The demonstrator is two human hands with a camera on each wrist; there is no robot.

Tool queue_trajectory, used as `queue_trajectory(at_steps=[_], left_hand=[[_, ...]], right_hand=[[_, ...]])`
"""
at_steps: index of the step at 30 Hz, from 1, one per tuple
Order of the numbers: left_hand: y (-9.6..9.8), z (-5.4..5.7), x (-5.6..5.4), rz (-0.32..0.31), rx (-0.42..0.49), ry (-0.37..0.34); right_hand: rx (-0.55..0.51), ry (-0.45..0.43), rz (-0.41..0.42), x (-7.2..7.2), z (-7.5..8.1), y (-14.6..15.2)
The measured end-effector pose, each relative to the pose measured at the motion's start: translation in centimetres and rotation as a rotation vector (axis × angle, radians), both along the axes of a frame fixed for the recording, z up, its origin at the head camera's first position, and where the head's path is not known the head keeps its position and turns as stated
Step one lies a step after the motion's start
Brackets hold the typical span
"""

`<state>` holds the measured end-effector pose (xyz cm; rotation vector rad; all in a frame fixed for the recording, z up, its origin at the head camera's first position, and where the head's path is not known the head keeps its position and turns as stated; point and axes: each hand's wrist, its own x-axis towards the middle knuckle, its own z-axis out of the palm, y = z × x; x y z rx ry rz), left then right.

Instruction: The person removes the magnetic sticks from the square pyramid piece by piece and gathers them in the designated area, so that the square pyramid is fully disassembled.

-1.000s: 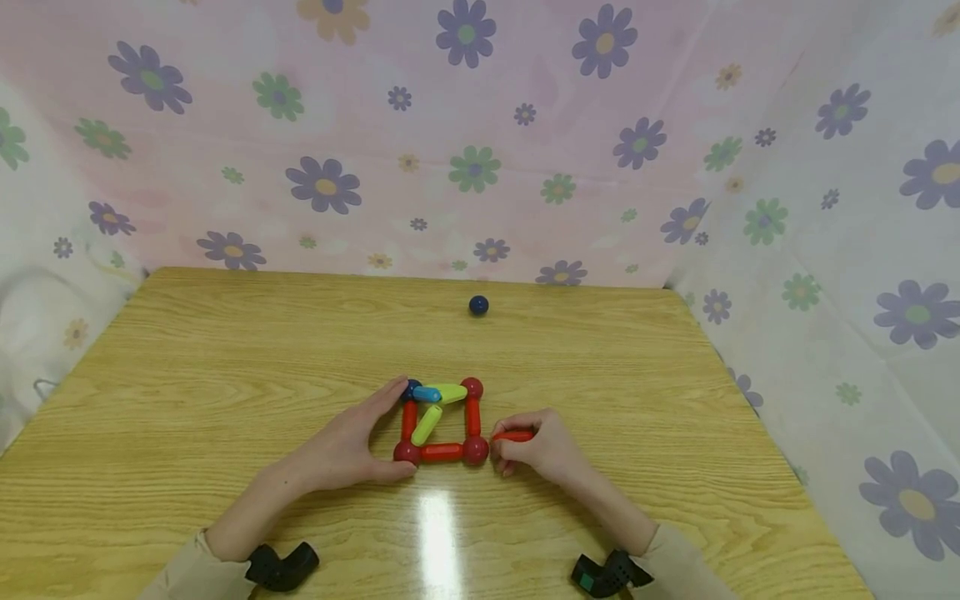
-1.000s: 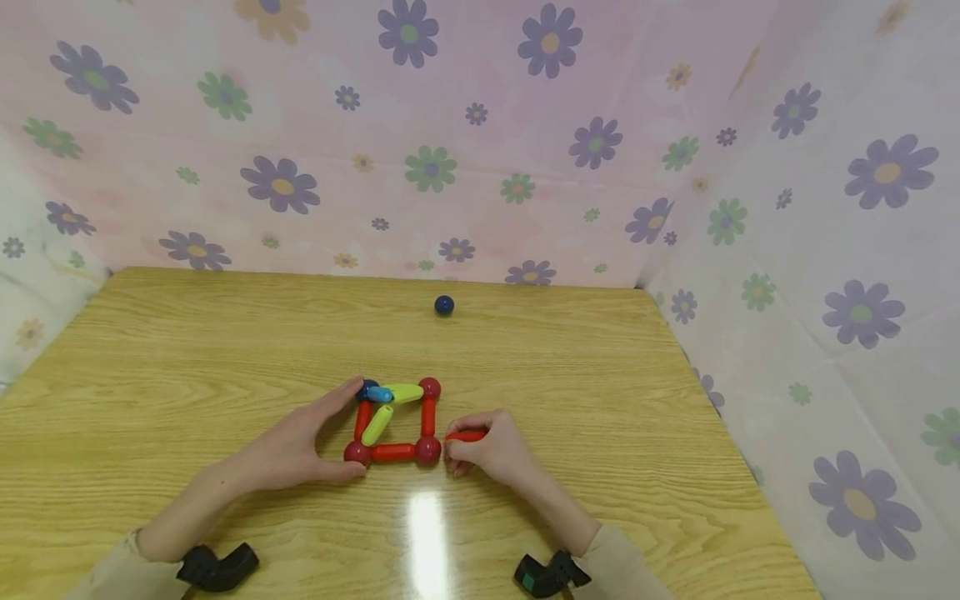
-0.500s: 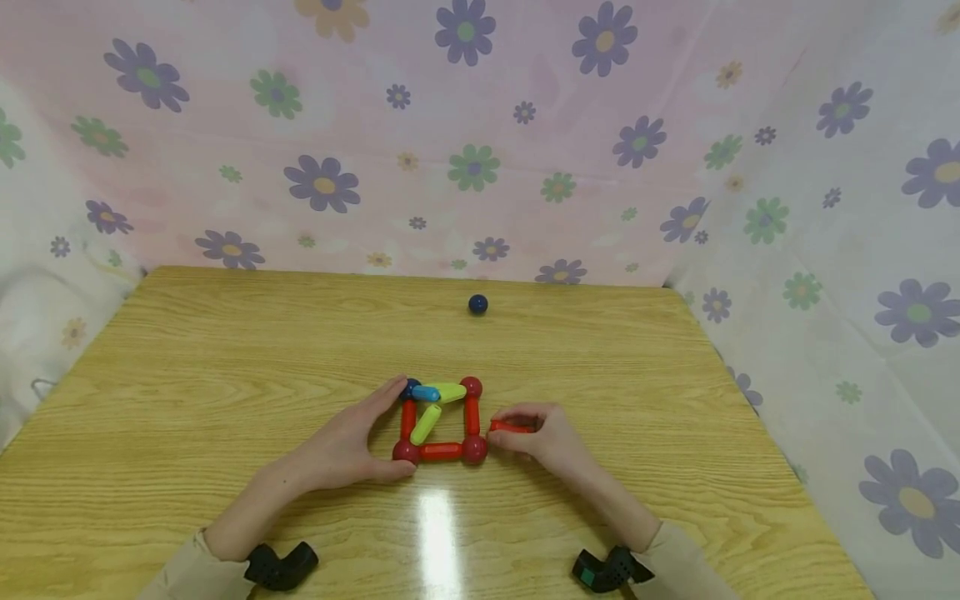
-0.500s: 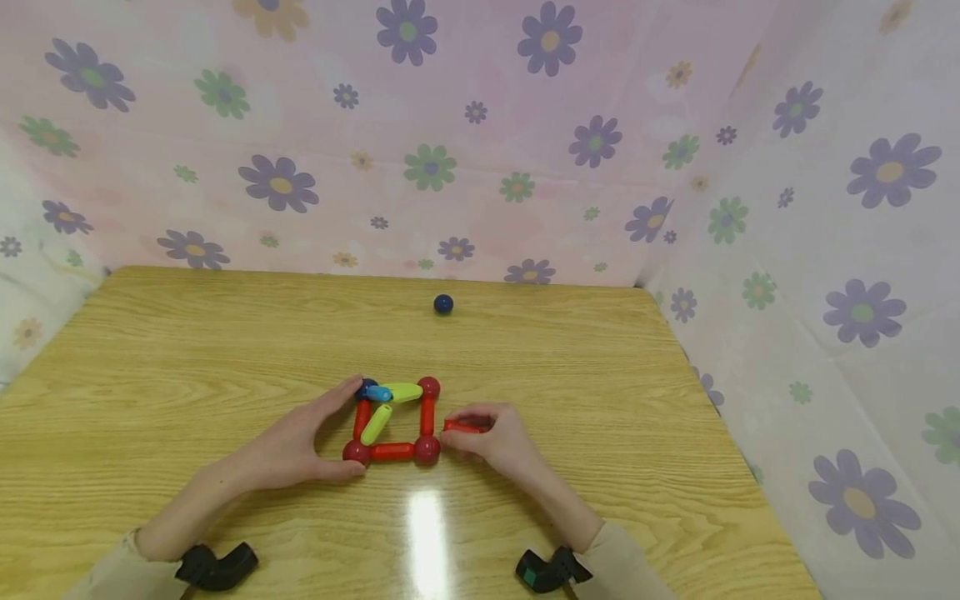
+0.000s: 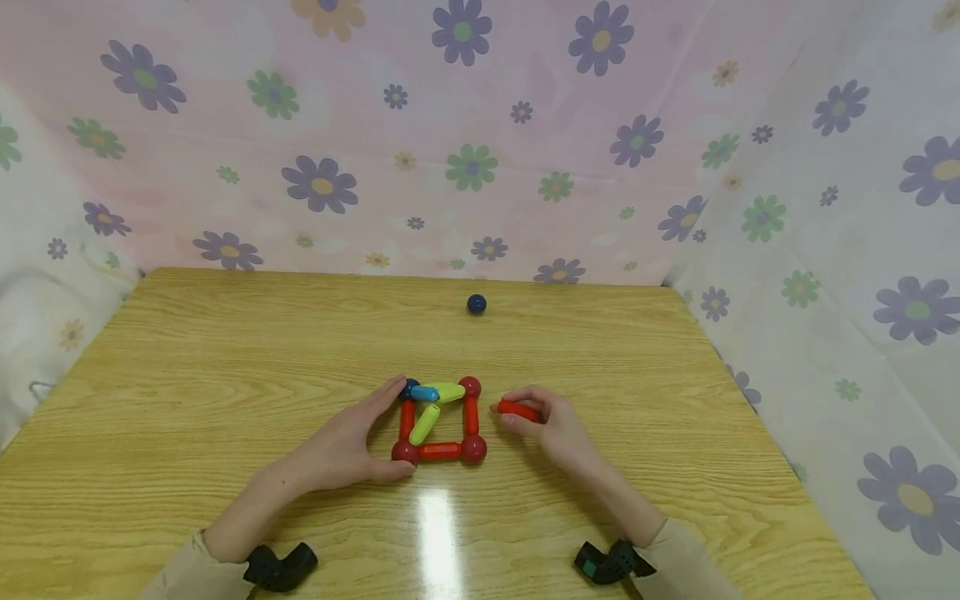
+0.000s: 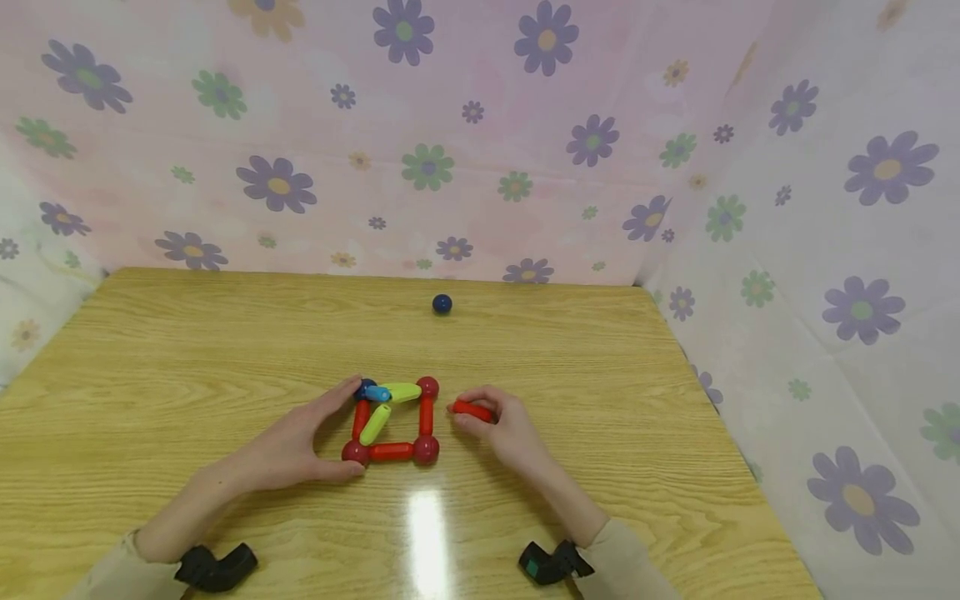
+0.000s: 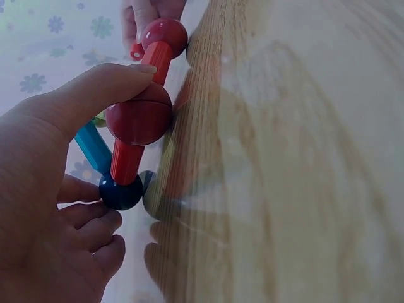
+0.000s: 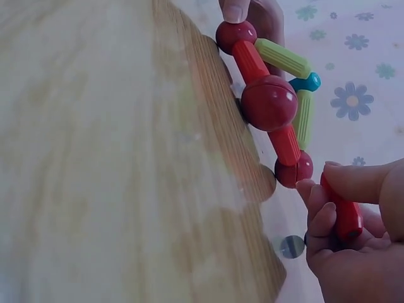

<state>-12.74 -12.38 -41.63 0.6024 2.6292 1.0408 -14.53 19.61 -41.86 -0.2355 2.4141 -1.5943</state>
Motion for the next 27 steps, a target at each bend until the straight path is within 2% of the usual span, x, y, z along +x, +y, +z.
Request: queue_trajectory(at_steps=[7, 10, 12, 19, 23, 27], left_hand=[[0.2, 0.1, 0.0, -0.005, -0.001, 0.003], [0.3, 0.1, 0.0, -0.003, 0.001, -0.002], [0.2, 0.1, 0.0, -0.001, 0.002, -0.007], [0.1, 0.0, 0.1, -0.001, 0.012, -0.009], [0.0, 0.0, 0.2, 0.006, 0.012, -0.013], [0.0, 0.0, 0.2, 0.004, 0.007, -0.004]], right_hand=[[-0.012, 0.02, -0.073, -0.2, 0.0, 0.7], [-0.027, 0.018, -0.105, -0.8, 0.1, 0.9], [-0.01, 0.028, -0.112, -1.3, 0.2, 1.0], [0.085, 0.155, -0.073, -4.2, 0.7, 1.6], [0.041, 0.13, -0.117, -5.7, 0.8, 1.5], [-0.01, 0.095, -0.195, -6.8, 0.8, 1.1]])
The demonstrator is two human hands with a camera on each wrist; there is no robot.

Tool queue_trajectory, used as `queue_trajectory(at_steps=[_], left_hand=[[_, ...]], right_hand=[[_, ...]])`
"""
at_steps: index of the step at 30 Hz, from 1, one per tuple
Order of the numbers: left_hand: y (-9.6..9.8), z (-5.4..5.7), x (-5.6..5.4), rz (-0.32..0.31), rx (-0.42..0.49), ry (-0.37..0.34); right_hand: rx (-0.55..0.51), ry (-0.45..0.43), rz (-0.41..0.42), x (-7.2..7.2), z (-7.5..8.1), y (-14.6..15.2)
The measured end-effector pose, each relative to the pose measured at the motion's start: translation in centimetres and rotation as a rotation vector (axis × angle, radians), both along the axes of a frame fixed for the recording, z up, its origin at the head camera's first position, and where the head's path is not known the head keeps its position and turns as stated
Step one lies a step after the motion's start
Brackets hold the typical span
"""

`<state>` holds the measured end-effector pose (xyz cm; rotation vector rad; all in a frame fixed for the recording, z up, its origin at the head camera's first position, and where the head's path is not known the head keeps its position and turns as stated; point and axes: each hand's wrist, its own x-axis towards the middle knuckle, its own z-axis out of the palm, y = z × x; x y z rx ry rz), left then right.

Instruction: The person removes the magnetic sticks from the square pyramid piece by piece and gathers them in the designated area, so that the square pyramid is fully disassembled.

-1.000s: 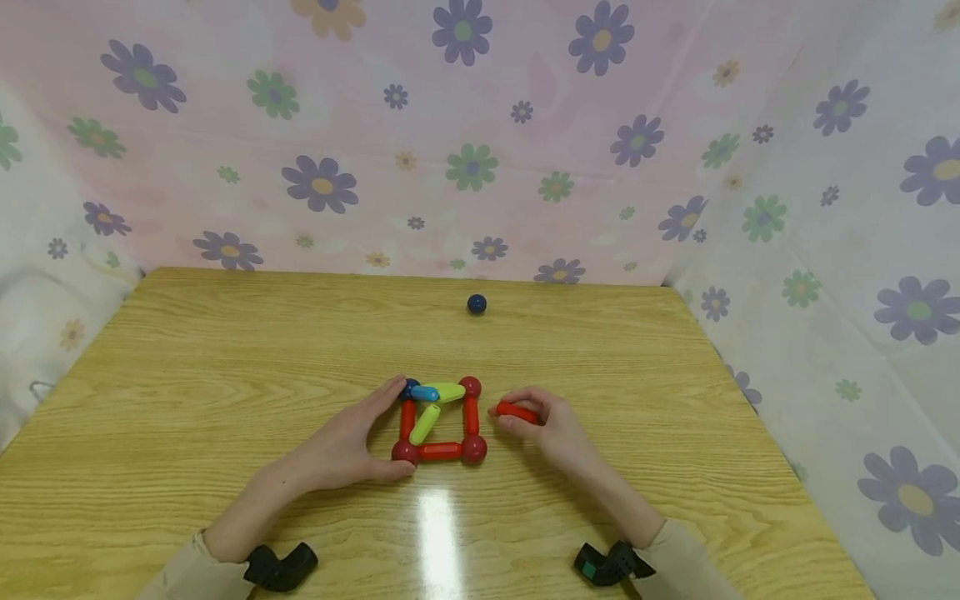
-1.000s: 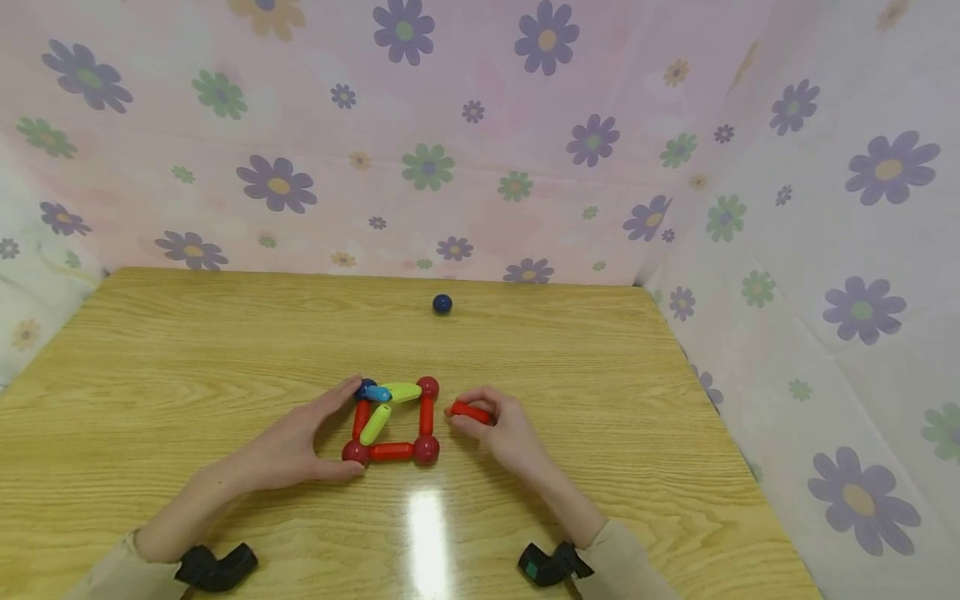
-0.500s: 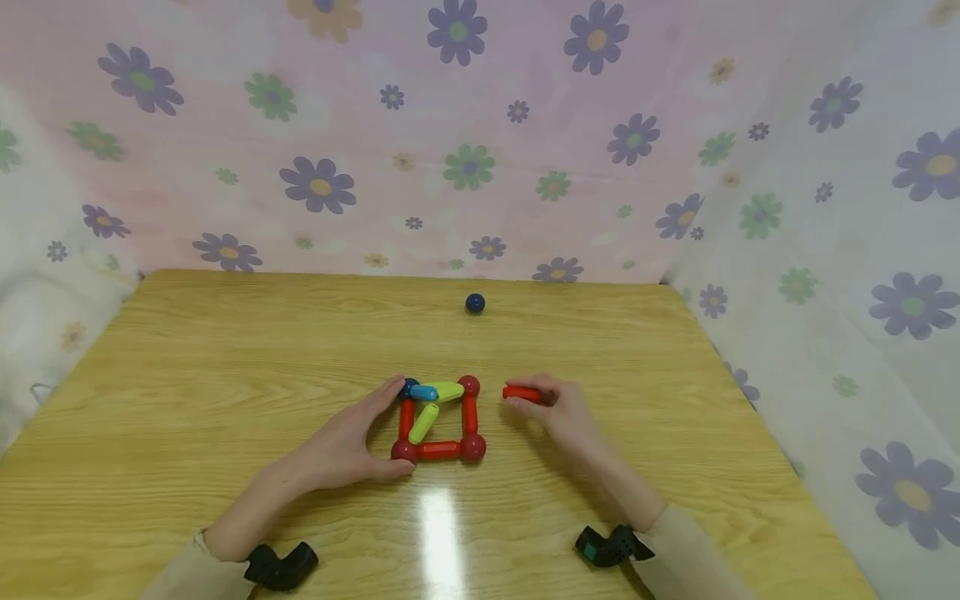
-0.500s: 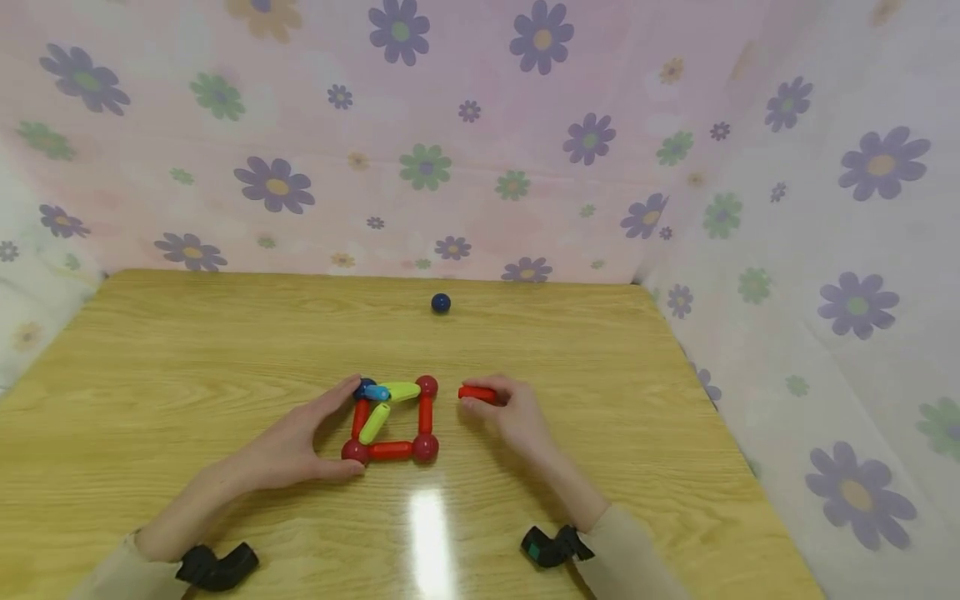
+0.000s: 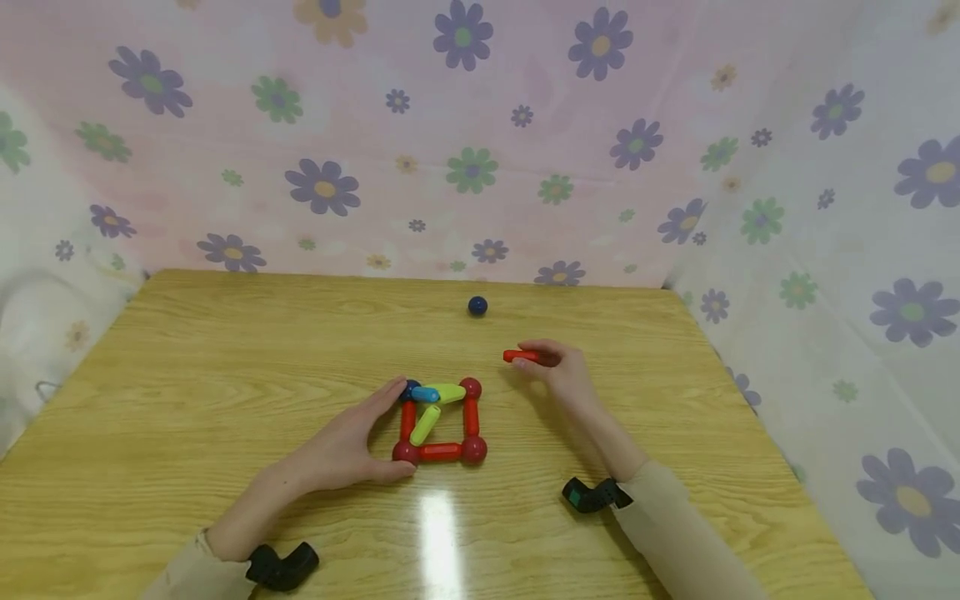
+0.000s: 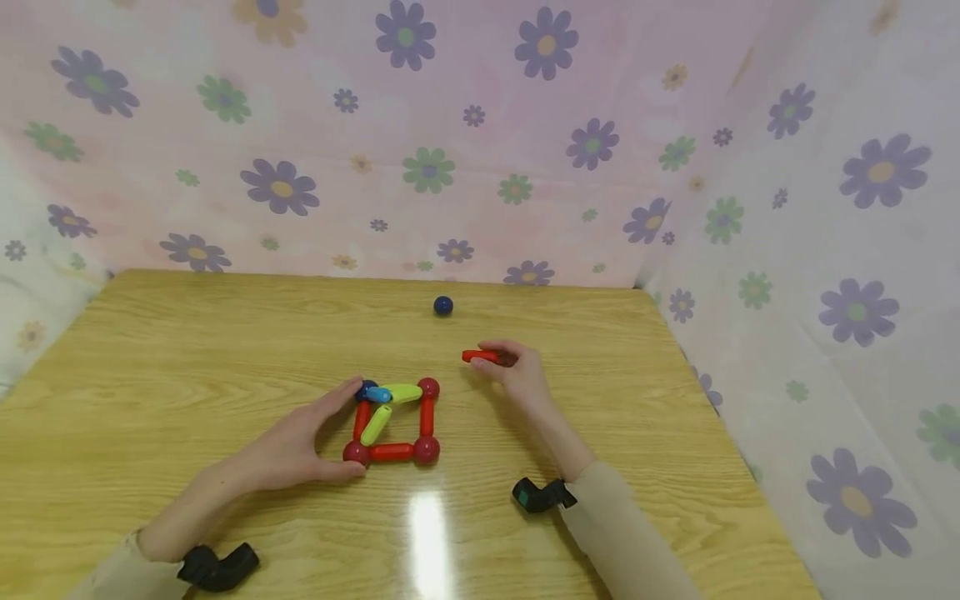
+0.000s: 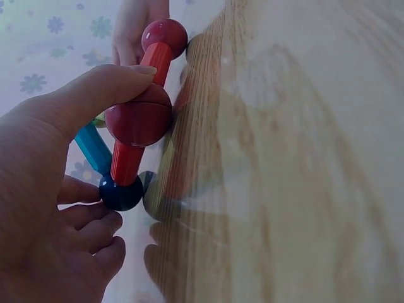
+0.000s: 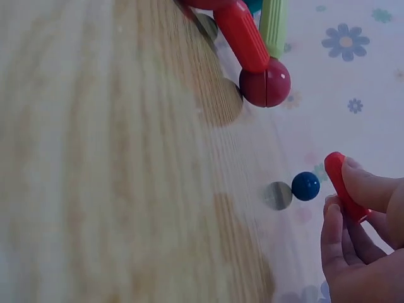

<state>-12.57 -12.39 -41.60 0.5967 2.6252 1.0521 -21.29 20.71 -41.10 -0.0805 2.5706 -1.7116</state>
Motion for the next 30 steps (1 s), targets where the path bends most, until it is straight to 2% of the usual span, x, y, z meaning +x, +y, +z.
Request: queue_trajectory(at_steps=[7, 14, 18, 30], left_hand=[[0.0, 0.1, 0.0, -0.002, -0.008, -0.001], [0.0, 0.1, 0.0, -0.006, -0.003, 0.002], [0.0, 0.0, 0.0, -0.002, -0.002, -0.001], [0.0, 0.0, 0.0, 0.002, -0.007, -0.007]], right_hand=[[-0.004, -0.014, -0.091, -1.8, -0.6, -0.6], [-0.145, -0.067, -0.153, -3.3, -1.3, -0.9], [-0.124, -0.065, -0.178, -4.1, -1.7, -0.9], [-0.003, 0.05, -0.214, -5.9, -2.2, -0.3]])
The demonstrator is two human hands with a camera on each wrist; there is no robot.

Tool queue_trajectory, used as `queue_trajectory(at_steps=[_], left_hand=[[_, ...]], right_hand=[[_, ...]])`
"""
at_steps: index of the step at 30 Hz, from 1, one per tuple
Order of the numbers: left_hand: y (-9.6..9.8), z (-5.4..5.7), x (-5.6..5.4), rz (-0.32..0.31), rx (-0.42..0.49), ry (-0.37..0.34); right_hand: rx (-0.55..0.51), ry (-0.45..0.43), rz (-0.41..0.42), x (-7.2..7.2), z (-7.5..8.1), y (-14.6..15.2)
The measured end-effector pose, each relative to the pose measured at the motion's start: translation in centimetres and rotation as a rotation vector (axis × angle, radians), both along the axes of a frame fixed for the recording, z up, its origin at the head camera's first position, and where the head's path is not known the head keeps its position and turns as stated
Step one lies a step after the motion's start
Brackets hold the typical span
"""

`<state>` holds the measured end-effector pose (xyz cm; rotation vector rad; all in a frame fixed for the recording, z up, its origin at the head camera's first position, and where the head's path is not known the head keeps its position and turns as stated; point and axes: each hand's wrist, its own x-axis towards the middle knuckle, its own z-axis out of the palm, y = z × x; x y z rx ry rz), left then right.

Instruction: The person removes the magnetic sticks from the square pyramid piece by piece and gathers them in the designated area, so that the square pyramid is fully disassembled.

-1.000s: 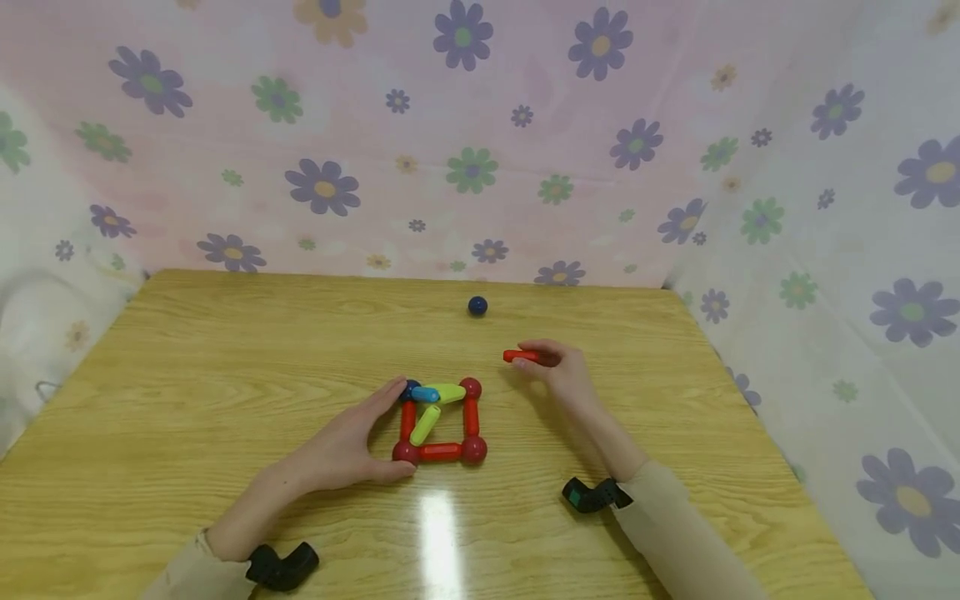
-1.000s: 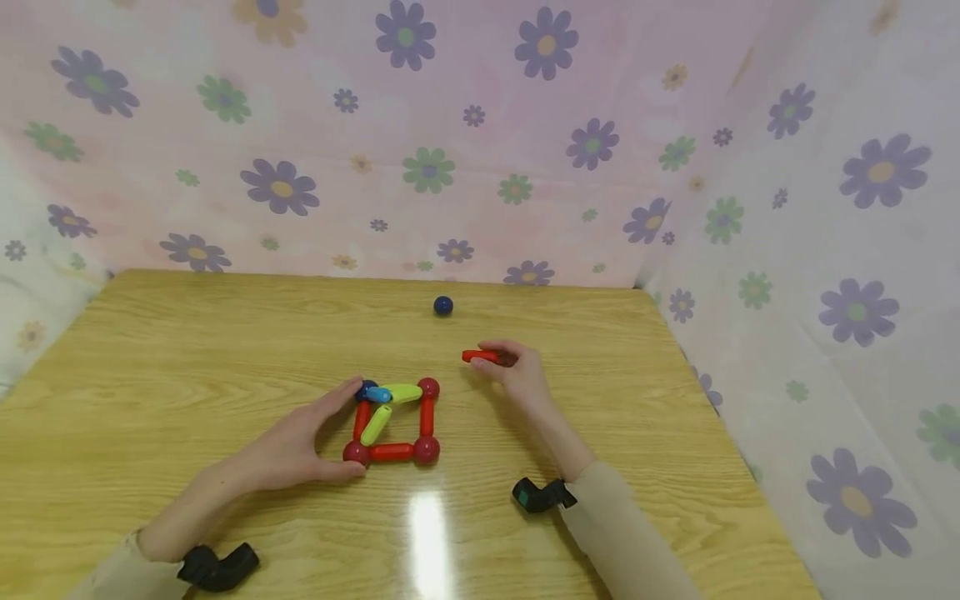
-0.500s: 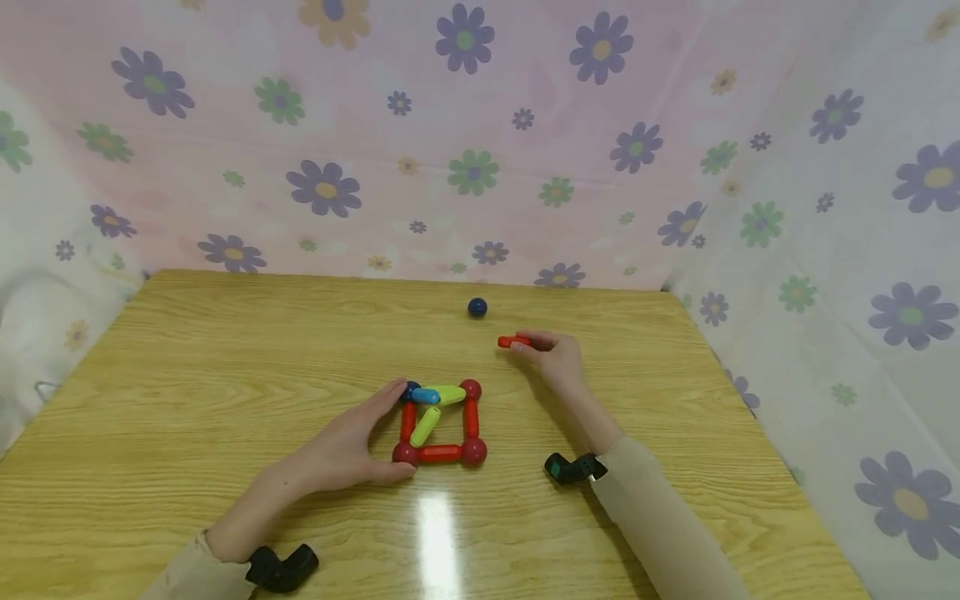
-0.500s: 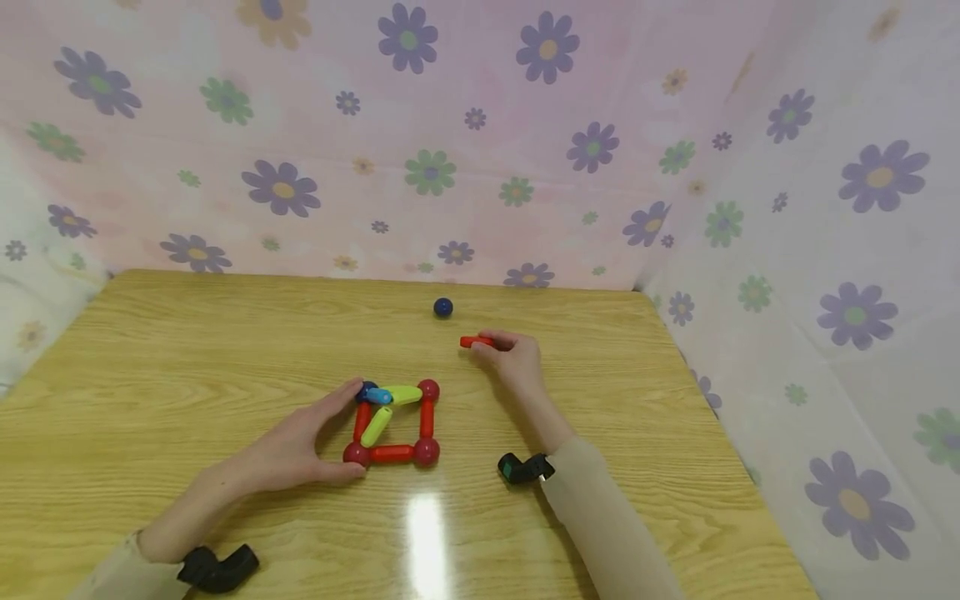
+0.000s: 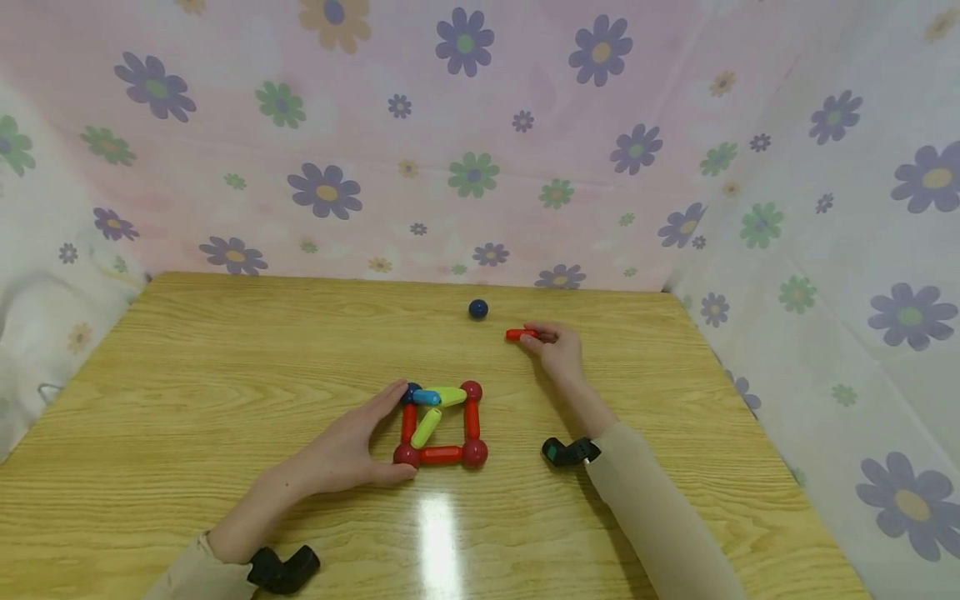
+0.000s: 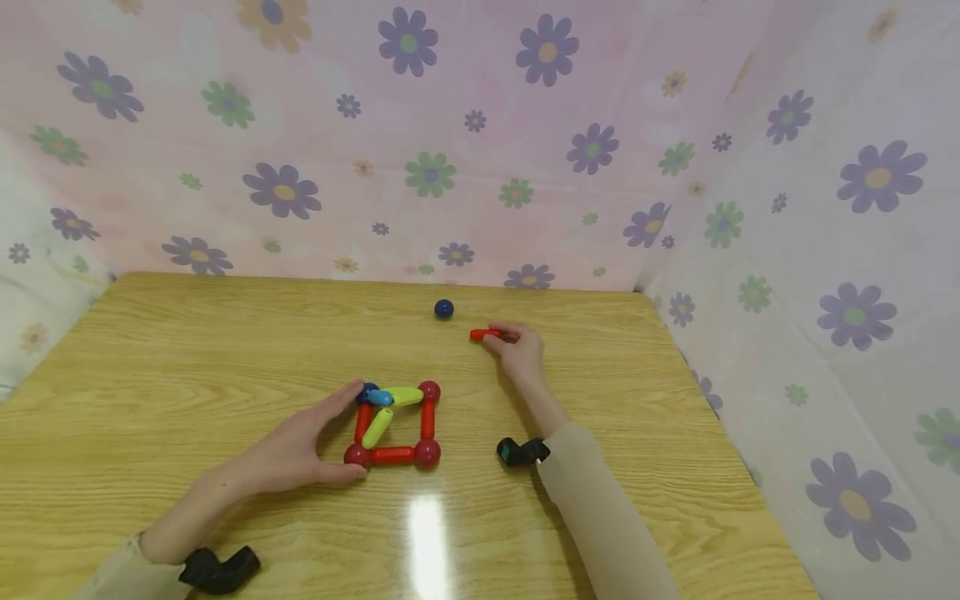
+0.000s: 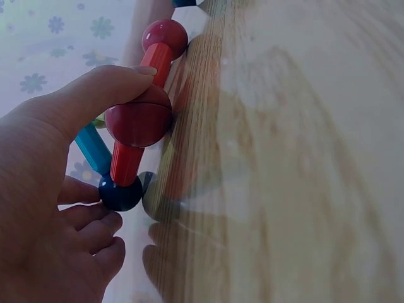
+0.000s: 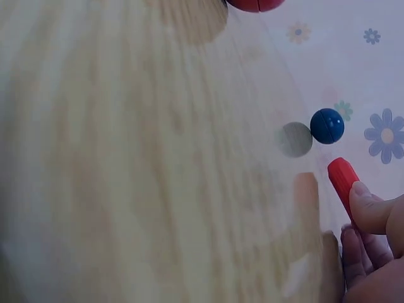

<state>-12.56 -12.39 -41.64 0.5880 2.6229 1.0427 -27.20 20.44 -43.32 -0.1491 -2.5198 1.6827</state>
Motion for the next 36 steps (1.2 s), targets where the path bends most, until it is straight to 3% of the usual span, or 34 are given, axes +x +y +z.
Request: queue_trajectory(at_steps=[10, 19, 36], left_hand=[[0.08, 0.22, 0.13, 0.002, 0.015, -0.017], [0.06, 0.1, 0.14, 0.004, -0.001, -0.006], [0.0, -0.04, 0.04, 0.005, 0.003, -0.006]], right_hand=[[0.138, 0.042, -0.015, -0.86, -0.37, 0.25], [0.128, 0.091, 0.025, -0.83, -0.48, 0.74], [0.138, 0.075, 0.02, -1.04, -0.63, 0.79]])
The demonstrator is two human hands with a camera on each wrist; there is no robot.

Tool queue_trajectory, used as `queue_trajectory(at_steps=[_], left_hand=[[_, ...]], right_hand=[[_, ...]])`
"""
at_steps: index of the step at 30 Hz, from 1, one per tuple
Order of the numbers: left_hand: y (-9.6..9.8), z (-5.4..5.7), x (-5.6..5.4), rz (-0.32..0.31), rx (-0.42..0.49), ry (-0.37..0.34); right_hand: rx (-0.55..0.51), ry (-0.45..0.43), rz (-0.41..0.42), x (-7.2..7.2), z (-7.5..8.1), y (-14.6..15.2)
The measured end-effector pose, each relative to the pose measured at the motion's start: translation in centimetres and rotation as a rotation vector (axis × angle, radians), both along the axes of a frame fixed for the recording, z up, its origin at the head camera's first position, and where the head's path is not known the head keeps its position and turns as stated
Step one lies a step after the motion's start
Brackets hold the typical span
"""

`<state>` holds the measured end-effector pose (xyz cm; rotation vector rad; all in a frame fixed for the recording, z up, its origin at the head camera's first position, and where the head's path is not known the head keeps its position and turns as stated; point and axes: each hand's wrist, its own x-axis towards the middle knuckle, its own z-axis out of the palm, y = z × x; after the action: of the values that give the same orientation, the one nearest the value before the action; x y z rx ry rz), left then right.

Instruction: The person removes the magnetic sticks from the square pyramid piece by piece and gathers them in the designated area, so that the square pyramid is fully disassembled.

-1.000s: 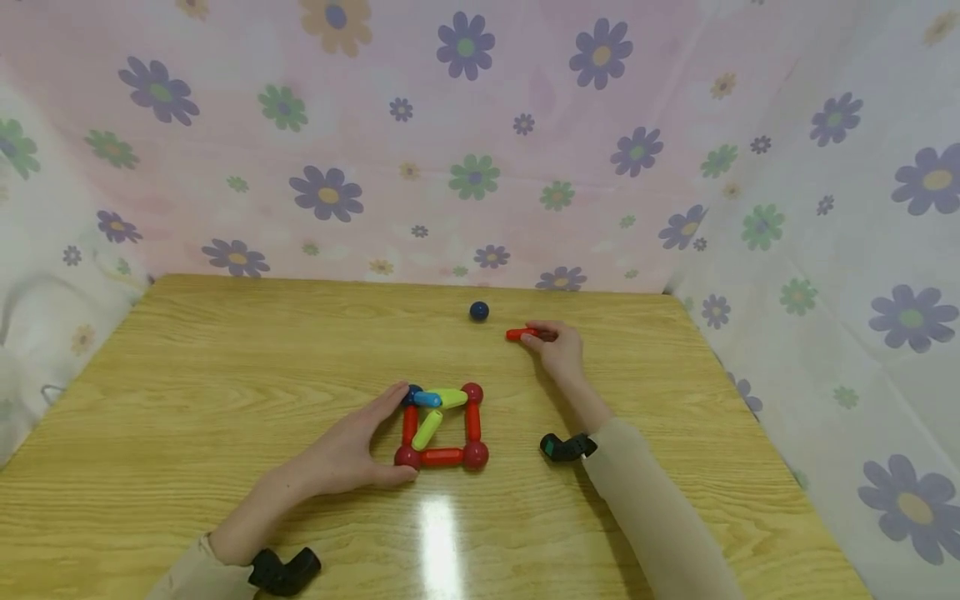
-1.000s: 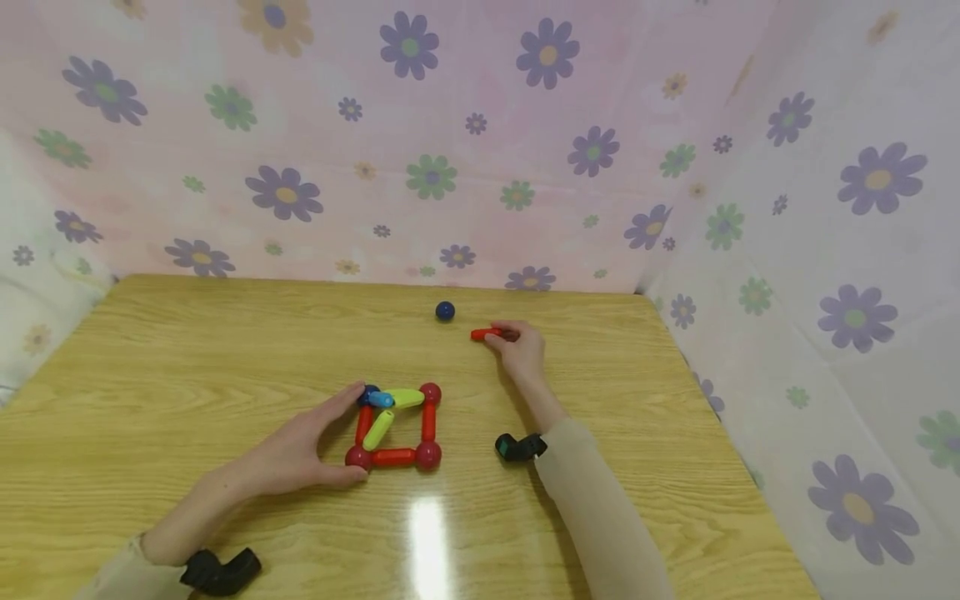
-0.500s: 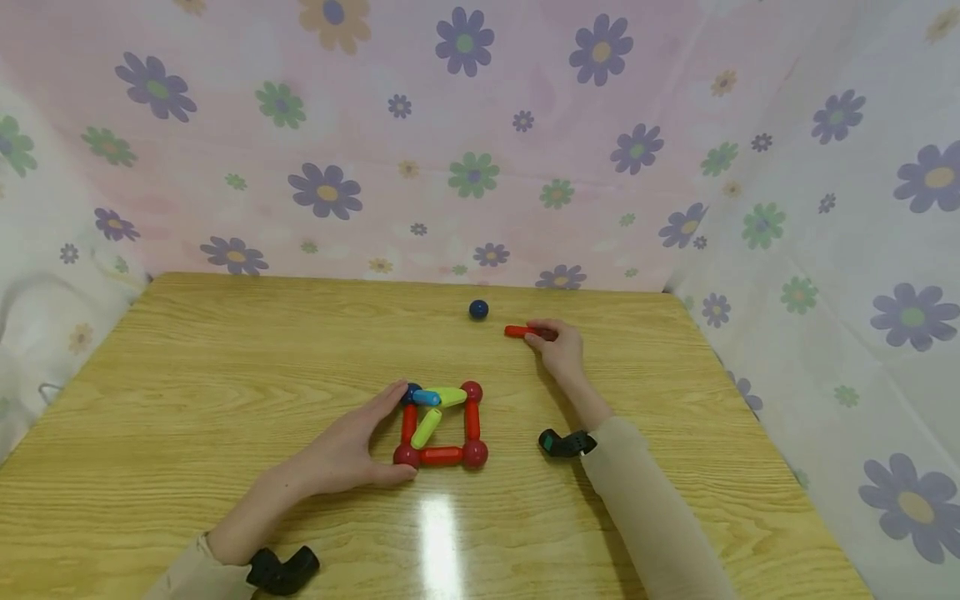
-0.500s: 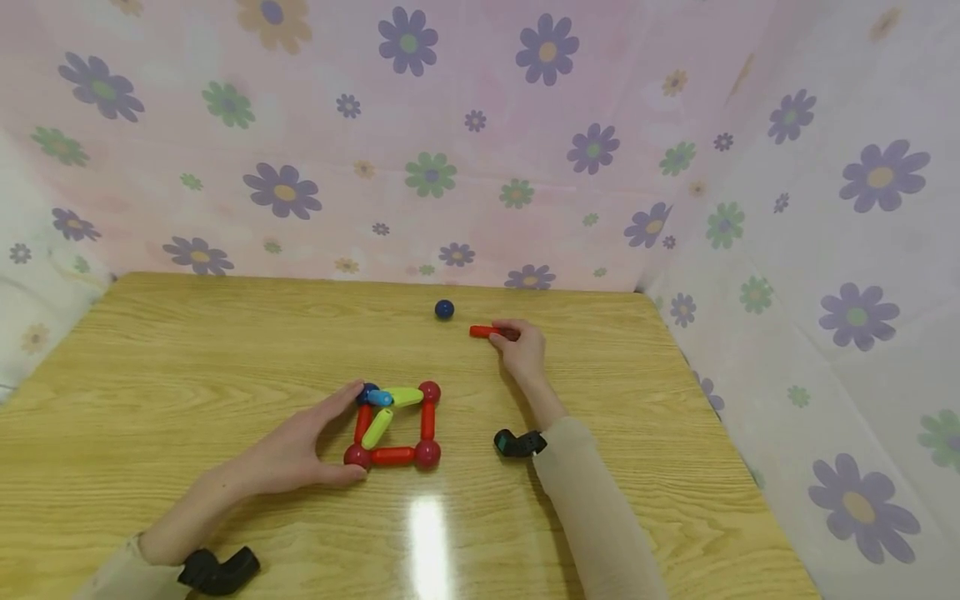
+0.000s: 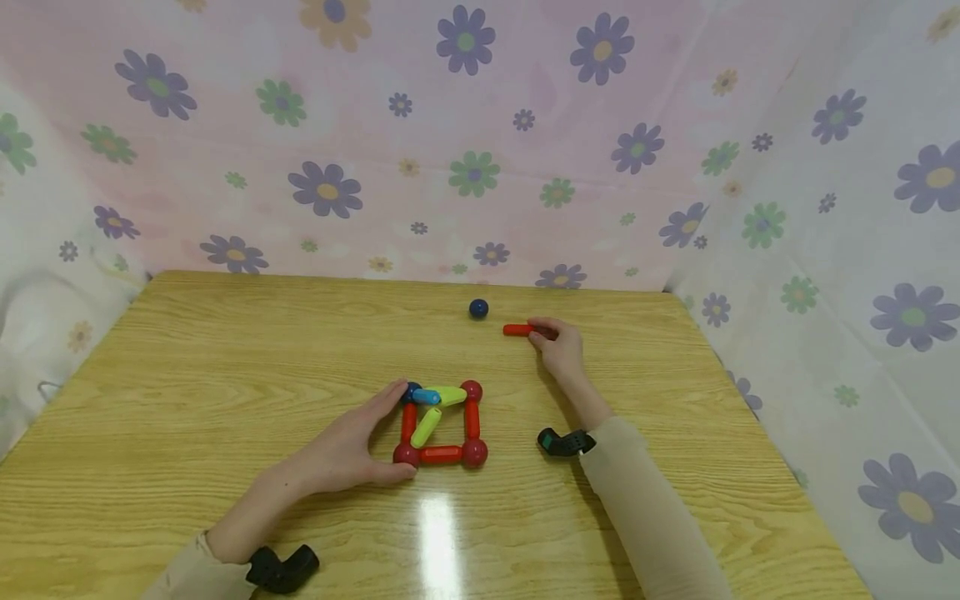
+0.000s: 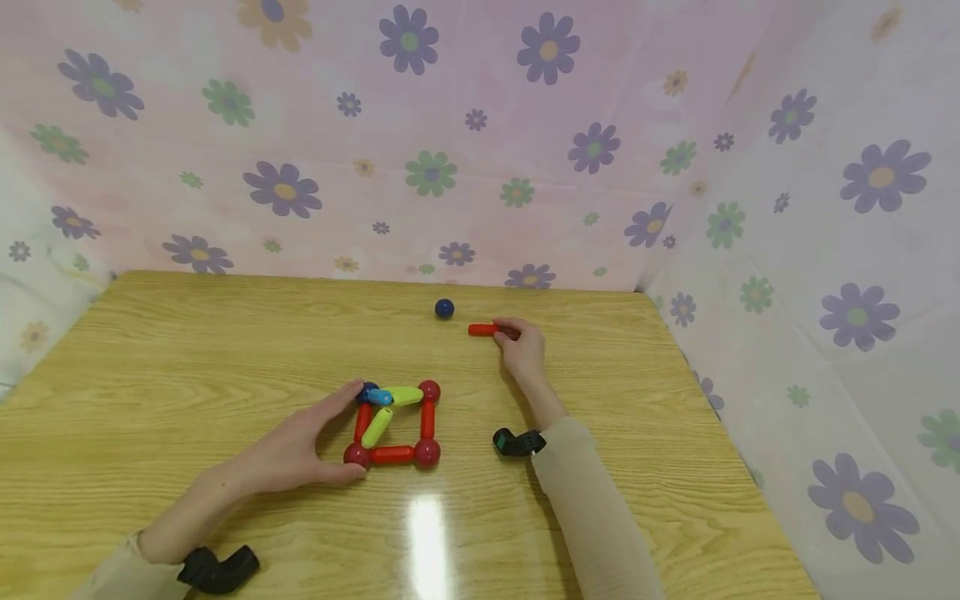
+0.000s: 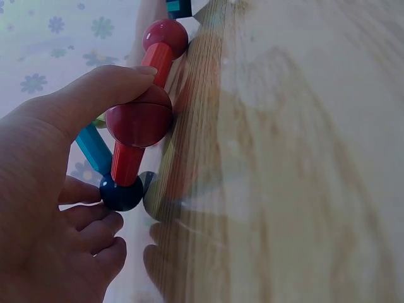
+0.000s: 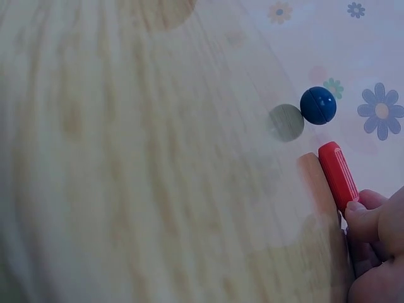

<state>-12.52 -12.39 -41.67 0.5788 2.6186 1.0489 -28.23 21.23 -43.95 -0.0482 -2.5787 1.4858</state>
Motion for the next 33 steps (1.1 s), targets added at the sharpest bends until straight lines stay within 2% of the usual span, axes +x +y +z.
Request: queue_trajectory(at_steps=[25, 27, 33], left_hand=[[-0.13, 0.03, -0.11, -0.003, -0.003, 0.01], [-0.12, 0.07, -0.1, -0.002, -0.001, 0.009], [-0.09, 0.02, -0.01, -0.007, -0.002, 0.006]], right_hand=[[0.002, 0.016, -0.005, -0.19, -0.08, 0.28], [-0.035, 0.018, 0.0, -0.17, -0.07, 0.41], [-0.291, -0.032, 0.024, 0.62, 0.5, 0.42]])
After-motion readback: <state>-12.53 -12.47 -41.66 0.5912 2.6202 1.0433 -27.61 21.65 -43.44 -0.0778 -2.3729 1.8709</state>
